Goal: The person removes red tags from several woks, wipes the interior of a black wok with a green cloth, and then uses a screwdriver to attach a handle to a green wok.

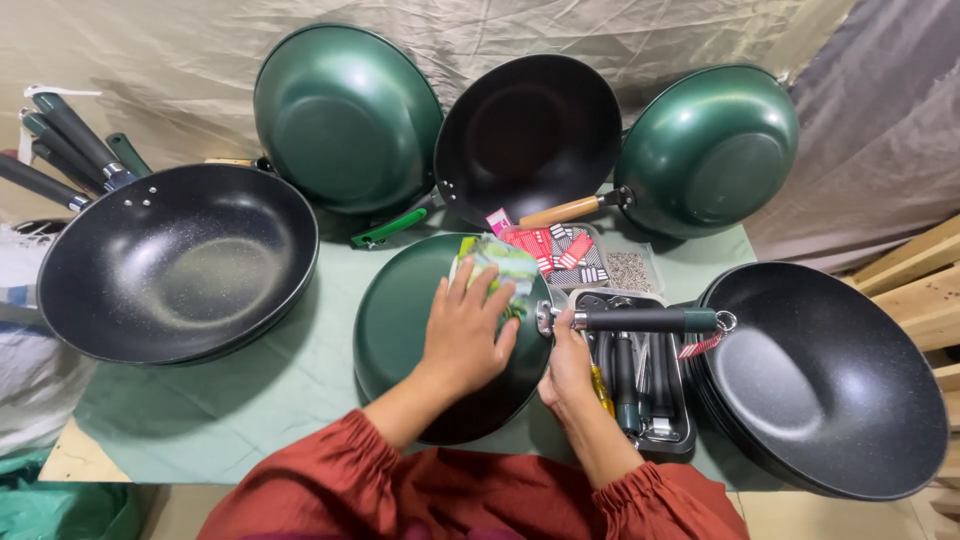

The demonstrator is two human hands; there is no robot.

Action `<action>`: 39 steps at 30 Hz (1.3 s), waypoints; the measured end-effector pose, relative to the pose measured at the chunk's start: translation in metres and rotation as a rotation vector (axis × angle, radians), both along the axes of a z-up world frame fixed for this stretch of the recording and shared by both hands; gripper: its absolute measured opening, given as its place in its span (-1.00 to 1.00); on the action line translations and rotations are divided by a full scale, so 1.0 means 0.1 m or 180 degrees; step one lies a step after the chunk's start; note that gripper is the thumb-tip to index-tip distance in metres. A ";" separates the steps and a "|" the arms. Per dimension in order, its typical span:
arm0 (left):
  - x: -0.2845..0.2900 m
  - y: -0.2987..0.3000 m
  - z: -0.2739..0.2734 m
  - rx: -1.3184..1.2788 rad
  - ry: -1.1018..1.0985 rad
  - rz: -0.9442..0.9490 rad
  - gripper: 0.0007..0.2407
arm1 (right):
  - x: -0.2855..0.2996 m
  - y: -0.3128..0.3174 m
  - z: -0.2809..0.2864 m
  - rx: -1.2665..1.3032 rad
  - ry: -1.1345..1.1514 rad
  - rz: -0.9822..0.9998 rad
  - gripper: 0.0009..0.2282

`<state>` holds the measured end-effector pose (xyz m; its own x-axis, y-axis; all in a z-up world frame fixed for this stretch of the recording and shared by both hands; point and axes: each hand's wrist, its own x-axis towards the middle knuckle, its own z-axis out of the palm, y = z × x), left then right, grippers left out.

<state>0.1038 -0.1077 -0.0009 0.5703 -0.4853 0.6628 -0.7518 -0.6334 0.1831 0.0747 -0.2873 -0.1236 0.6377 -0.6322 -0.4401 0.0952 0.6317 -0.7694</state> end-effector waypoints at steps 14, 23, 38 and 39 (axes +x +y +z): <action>1.15 0.74 -0.44 0.0170 0.2721 0.1182 -0.59 | -0.11 0.19 0.45 0.0121 0.0131 0.0033 -0.65; 0.50 1.27 -0.67 -0.0476 0.3404 0.1583 -0.47 | -0.11 0.11 0.38 0.0233 -0.0045 0.0227 -0.54; -0.69 0.65 -0.11 0.0349 0.0446 0.0213 -0.48 | -0.35 0.46 1.42 0.0335 -0.0215 0.0516 -0.19; -0.71 0.59 -0.02 0.0332 0.0130 -0.0006 -0.49 | -0.36 0.47 1.43 0.0394 -0.0349 0.0547 -0.18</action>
